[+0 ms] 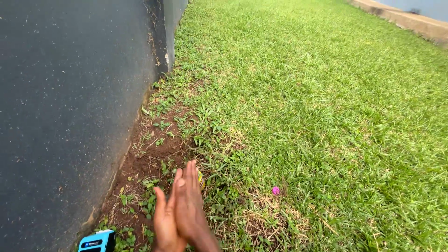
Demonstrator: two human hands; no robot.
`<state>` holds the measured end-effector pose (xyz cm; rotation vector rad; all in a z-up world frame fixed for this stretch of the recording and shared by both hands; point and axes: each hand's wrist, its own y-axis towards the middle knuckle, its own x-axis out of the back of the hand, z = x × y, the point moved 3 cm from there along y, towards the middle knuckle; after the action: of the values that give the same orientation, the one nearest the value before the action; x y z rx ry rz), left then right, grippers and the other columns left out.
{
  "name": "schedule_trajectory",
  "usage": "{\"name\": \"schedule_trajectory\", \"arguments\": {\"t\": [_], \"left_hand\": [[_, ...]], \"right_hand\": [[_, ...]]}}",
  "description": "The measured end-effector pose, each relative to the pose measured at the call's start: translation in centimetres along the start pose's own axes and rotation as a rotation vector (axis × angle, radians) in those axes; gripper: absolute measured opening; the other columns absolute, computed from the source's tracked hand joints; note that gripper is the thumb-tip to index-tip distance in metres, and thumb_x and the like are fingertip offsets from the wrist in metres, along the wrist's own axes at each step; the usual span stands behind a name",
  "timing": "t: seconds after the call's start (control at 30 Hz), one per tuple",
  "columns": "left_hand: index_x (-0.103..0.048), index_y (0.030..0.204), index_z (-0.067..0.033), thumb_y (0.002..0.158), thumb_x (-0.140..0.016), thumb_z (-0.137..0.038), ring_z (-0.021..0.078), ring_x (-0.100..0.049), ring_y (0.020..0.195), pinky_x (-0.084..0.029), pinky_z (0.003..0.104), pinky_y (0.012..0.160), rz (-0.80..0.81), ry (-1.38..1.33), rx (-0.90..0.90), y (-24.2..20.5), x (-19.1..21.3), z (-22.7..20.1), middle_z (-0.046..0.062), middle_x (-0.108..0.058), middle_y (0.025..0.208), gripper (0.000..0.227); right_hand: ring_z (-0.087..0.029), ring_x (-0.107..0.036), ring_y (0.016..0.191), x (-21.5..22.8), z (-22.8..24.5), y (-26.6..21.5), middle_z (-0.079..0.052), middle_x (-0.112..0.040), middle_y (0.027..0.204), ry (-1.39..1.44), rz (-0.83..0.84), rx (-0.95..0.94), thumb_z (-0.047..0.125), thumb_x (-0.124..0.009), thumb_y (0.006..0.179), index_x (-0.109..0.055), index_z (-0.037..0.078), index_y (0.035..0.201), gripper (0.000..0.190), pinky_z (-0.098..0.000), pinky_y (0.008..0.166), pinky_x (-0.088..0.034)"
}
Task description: Assembling a small glass bulb with metal ring components while sitting on the ground.
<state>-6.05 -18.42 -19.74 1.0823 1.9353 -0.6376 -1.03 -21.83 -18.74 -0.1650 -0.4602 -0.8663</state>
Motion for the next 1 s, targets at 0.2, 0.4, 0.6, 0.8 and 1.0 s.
{"name": "schedule_trajectory", "arguments": {"t": [0.2, 0.4, 0.6, 0.8, 1.0], "left_hand": [[-0.006, 0.172, -0.0182, 0.106, -0.009, -0.073, 0.0239, -0.009, 0.166, -0.009, 0.043, 0.136, 0.792, -0.960, 0.068, 0.9, 3.4, -0.7, 0.005, -0.004, 0.179, 0.085], [-0.009, 0.162, -0.0329, 0.091, -0.019, -0.068, 0.0209, -0.017, 0.158, -0.022, 0.048, 0.121, 0.074, 0.181, -0.040, 2.0, 7.1, -0.7, -0.004, -0.015, 0.172, 0.080], [-0.030, 0.162, -0.0158, 0.096, -0.018, -0.072, 0.0263, -0.025, 0.156, -0.022, 0.050, 0.123, 0.043, 0.258, 0.058, -1.1, 1.0, 1.8, 0.008, -0.028, 0.170, 0.088], [-0.020, 0.163, -0.0129, 0.099, -0.017, -0.070, 0.0251, -0.019, 0.159, -0.014, 0.047, 0.127, 0.121, 0.334, -0.071, 0.5, 1.4, 0.3, 0.010, -0.020, 0.173, 0.086], [-0.012, 0.163, -0.0146, 0.095, -0.021, -0.072, 0.0222, -0.010, 0.160, -0.007, 0.045, 0.126, 0.066, 0.288, -0.142, 1.8, 3.4, -2.3, 0.006, -0.009, 0.174, 0.089]], "right_hand": [[-0.029, 0.005, 0.161, -1.6, 4.7, -3.5, -0.014, -0.001, 0.175, -0.085, 0.031, 0.163, 0.057, -0.008, 0.101, -0.010, 0.008, 0.165, 0.080, -0.0458, 0.125, 0.004], [-0.035, -0.004, 0.161, -3.0, 1.6, -1.4, -0.016, -0.016, 0.173, -0.008, -0.023, 0.364, 0.044, -0.023, 0.107, -0.024, 0.009, 0.163, 0.067, -0.0471, 0.127, -0.002], [-0.029, 0.004, 0.160, 0.3, -2.0, 1.3, -0.010, -0.001, 0.173, 0.105, -0.063, 0.130, 0.056, -0.008, 0.102, -0.012, 0.011, 0.163, 0.076, -0.0434, 0.126, -0.004], [-0.030, 0.008, 0.160, -2.2, -2.8, 0.2, -0.014, 0.011, 0.172, 0.174, -0.020, 0.109, 0.059, -0.010, 0.102, 0.002, 0.005, 0.162, 0.081, -0.0424, 0.126, 0.000], [-0.029, 0.007, 0.161, -1.5, -1.9, -1.3, -0.015, 0.008, 0.173, 0.098, 0.057, 0.183, 0.057, -0.010, 0.103, -0.004, 0.004, 0.163, 0.081, -0.0414, 0.127, 0.001]]}}
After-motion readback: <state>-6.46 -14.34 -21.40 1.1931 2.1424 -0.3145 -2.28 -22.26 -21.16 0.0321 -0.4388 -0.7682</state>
